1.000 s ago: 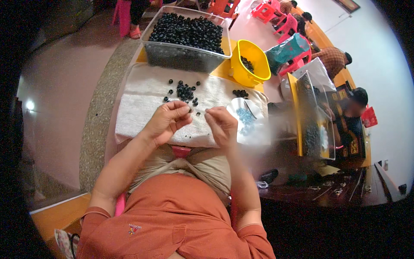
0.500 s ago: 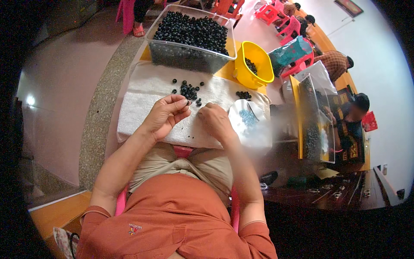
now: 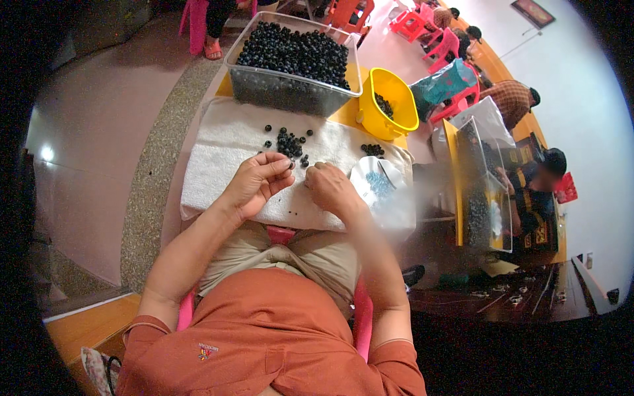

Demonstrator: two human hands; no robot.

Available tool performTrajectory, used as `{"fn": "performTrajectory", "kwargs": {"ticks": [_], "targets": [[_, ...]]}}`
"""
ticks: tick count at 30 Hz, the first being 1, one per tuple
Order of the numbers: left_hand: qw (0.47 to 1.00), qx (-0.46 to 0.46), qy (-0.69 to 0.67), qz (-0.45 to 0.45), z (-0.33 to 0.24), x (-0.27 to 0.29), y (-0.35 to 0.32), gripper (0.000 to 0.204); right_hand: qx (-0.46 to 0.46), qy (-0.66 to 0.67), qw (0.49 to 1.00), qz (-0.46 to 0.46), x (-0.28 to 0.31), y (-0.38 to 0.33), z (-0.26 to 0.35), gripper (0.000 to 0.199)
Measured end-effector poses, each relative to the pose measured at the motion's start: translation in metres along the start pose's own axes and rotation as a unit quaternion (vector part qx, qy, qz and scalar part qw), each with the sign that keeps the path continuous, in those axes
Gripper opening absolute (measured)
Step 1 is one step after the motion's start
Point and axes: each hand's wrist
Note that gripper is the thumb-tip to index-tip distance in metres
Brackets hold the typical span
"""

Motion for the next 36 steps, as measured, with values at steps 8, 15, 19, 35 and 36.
{"fn": "performTrajectory", "kwargs": {"ticks": [8,15,19,35,36], "targets": [[0.999,-0.005,0.031,-0.005,0.002,-0.002,0.0,0.01,-0.067,0.362,0.913,-0.177,-0.013,-0.012,-0.012,0.011],[0.997,0.003,0.071,-0.018,0.007,-0.004,-0.001,0.011,-0.075,0.627,0.754,-0.183,-0.005,-0.019,-0.008,0.008],[0.996,0.005,0.089,-0.018,0.009,-0.007,-0.003,0.011,-0.074,0.637,0.745,-0.184,0.0,-0.022,-0.002,0.009],[0.992,-0.005,0.119,0.03,0.012,-0.01,-0.005,0.015,-0.06,0.683,0.711,-0.157,0.003,-0.026,0.004,0.015],[0.991,-0.007,0.129,0.034,0.012,-0.01,-0.005,0.014,-0.053,0.682,0.712,-0.156,0.004,-0.026,0.005,0.014]]}}
Point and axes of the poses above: each hand's wrist, its own y-axis towards the middle knuckle, its own x-axis out of the back of the hand, z = x × y, and after that the axes turned 2 degrees about x, right-handed
